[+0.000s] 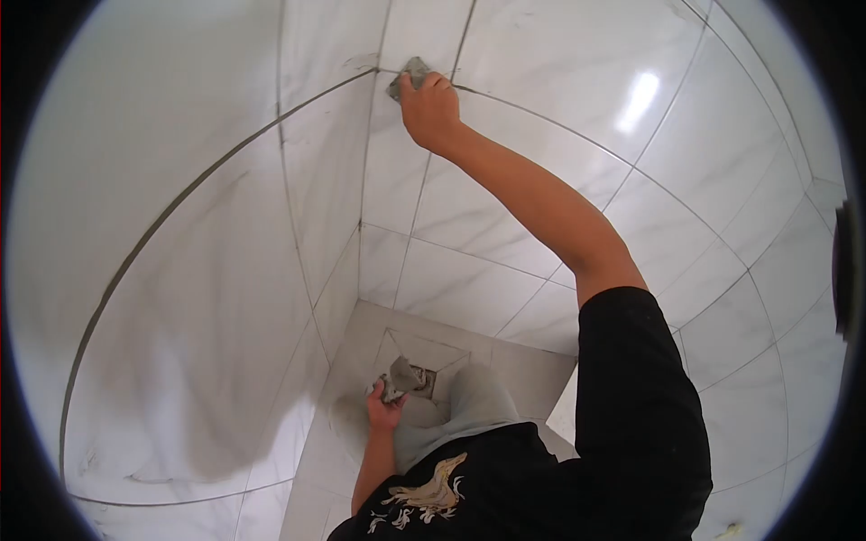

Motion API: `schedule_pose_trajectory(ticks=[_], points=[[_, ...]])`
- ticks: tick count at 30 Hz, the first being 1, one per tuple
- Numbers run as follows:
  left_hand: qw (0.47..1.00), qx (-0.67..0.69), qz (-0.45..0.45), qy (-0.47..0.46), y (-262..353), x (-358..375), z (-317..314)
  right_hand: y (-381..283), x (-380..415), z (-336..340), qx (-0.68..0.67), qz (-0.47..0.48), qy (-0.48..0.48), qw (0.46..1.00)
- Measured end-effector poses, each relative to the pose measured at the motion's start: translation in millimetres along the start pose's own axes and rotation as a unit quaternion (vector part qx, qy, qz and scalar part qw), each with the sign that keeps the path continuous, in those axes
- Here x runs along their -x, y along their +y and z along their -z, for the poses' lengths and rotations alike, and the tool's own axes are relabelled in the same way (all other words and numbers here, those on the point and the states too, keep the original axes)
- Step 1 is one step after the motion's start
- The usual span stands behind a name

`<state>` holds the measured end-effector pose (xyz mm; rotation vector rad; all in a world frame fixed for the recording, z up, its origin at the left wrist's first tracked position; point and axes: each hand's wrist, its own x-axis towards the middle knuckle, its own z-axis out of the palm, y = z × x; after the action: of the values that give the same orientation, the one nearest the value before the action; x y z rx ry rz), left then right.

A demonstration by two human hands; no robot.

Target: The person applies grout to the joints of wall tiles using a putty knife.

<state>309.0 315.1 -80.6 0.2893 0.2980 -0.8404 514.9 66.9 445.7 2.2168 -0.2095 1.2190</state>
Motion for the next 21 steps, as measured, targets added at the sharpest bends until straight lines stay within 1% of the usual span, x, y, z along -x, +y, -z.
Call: schedule_pose_trajectory(ticks=[2, 3, 5, 7, 8, 9, 10, 11, 12, 14, 15, 16, 17, 18, 19, 21], points=[[1.000, -0.020, 0.011, -0.013, 1, 1, -5, 12, -4, 0, 0.056, 0.045, -0.087, 0.994], [1.000, -0.022, 0.011, -0.012, 1, 0, -8, 19, -2, 6, 0.055, 0.042, -0.087, 0.994], [1.000, -0.023, 0.002, 0.015, -1, 6, -6, 44, 22, 23, 0.037, 0.033, -0.137, 0.989], [1.000, -0.020, 0.000, 0.011, -2, 2, -1, 66, 45, 37, 0.034, 0.027, -0.146, 0.988], [1.000, -0.019, -0.003, 0.005, -3, 0, 2, 65, 51, 48, 0.031, 0.031, -0.146, 0.988], [1.000, -0.014, -0.007, 0.004, -2, -3, 2, 62, 52, 62, -0.007, -0.017, -0.171, 0.985], [1.000, -0.012, 0.009, 0.009, -2, -4, 3, 57, 54, 71, -0.045, -0.067, -0.198, 0.977], [1.000, -0.011, 0.025, 0.015, -2, -5, 4, 47, 53, 73, -0.086, -0.075, -0.191, 0.975], [1.000, -0.009, 0.023, 0.014, -4, -10, 8, 36, 47, 70, -0.087, -0.073, -0.189, 0.975], [0.998, -0.020, 0.057, -0.002, -3, -16, 17, 4, 36, 59, -0.166, -0.125, -0.139, 0.968], [0.998, -0.020, 0.053, -0.003, 0, -14, 16, -9, 27, 47, -0.190, -0.154, -0.131, 0.961], [0.999, -0.010, 0.049, -0.014, -2, -13, 14, -17, 18, 37, -0.193, -0.151, -0.128, 0.961], [0.999, 0.000, 0.044, -0.025, -2, -12, 14, -24, 9, 28, -0.193, -0.174, -0.115, 0.959], [0.999, 0.002, 0.036, -0.025, -1, -11, 14, -31, 4, 19, -0.194, -0.198, -0.103, 0.955], [0.999, 0.007, 0.025, -0.021, -2, -10, 15, -35, 1, 12, -0.199, -0.193, -0.101, 0.955], [1.000, 0.012, 0.011, -0.018, 1, -8, 7, -35, -1, -3, -0.184, -0.213, -0.080, 0.956]])
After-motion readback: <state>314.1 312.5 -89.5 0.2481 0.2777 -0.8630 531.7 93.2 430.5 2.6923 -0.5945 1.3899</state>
